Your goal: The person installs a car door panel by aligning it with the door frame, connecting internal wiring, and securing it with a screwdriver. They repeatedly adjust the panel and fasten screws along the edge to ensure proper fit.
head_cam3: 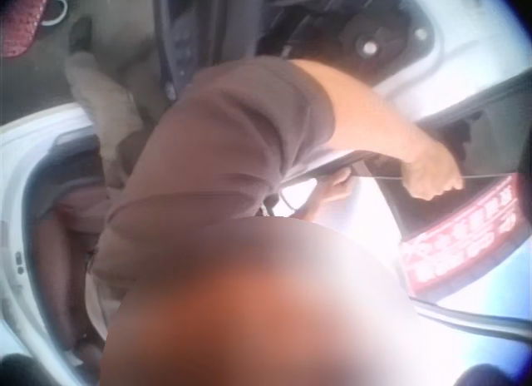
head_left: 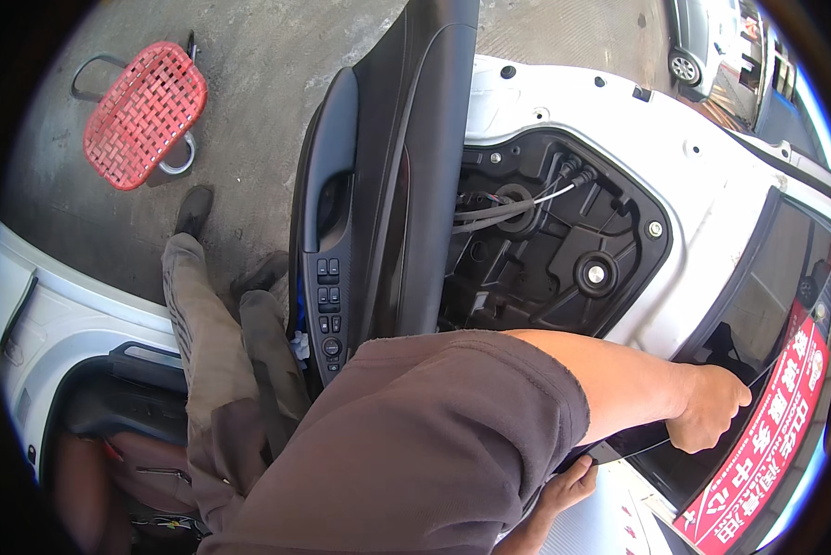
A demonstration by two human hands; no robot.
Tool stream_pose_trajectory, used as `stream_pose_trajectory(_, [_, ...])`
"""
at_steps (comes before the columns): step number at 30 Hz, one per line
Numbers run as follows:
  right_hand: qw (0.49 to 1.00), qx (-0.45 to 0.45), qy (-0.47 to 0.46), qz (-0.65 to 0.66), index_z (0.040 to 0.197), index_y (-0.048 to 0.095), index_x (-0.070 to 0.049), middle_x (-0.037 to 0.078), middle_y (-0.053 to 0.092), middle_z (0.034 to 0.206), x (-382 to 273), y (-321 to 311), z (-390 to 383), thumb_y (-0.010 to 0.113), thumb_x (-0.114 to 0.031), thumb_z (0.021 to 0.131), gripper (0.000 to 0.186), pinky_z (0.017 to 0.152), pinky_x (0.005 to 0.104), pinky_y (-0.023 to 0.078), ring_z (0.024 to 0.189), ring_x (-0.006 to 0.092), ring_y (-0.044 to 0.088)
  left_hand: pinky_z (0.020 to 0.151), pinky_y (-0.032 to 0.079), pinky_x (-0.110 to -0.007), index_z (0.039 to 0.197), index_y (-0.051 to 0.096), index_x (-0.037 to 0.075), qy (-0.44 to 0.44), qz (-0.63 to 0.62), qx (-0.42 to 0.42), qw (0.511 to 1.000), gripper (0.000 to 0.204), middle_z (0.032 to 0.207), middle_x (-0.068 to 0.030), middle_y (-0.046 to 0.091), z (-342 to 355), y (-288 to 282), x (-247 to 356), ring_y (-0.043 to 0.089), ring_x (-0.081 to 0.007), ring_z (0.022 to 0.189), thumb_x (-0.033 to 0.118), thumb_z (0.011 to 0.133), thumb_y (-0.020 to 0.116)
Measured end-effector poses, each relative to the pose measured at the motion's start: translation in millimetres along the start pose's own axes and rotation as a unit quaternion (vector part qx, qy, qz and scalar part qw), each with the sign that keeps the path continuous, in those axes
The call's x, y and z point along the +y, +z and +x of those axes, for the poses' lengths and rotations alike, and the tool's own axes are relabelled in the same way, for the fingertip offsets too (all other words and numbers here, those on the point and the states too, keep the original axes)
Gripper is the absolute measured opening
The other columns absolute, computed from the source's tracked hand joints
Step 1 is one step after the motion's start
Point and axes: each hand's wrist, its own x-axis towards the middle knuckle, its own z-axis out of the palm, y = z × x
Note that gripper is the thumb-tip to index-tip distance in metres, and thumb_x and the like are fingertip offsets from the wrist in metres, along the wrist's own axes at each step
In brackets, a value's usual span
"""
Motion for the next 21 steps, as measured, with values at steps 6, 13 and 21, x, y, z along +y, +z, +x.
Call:
stream_pose_trajectory(6, [0.984,-0.061,-0.009,0.166,0.09,0.065,0.011,0.005,0.066,0.076,-21,-1,48,0.059,-0.043,0.106,0.057,0.061,0.0288,0.044,0.07,0.012,0.055,0.092,0.038,-0.031,0.086,0.079,0.029,-0.015,0.017,0.022,0.999,0.026,0.086,0.0166,0.074,5,14,7,0.062,-0.0035,0.089,0.024,0.092,0.055])
stream_pose_trajectory(13, [0.971,-0.069,-0.081,0.214,0.094,0.069,0.007,0.0,0.065,0.079,-12,-1,56,0.06,-0.032,0.107,0.042,0.06,0.0241,0.038,0.069,0.0072,0.052,0.111,0.036,-0.039,0.094,0.079,0.013,-0.194,-0.033,0.287,0.938,0.022,0.108,0.0005,0.072,-8,42,29,0.054,-0.0183,0.126,0.028,0.089,0.063])
stream_pose_trajectory(21, [0.982,-0.053,-0.083,0.16,0.091,0.068,0.005,0.002,0.064,0.074,-19,-26,66,0.058,-0.032,0.107,0.042,0.058,0.0261,0.042,0.066,0.0099,0.054,0.129,0.013,-0.05,0.155,0.039,0.001,-0.422,-0.201,0.158,0.87,0.077,0.168,-0.018,0.024,-111,74,199,0.014,-0.0299,0.159,0.036,0.094,0.068])
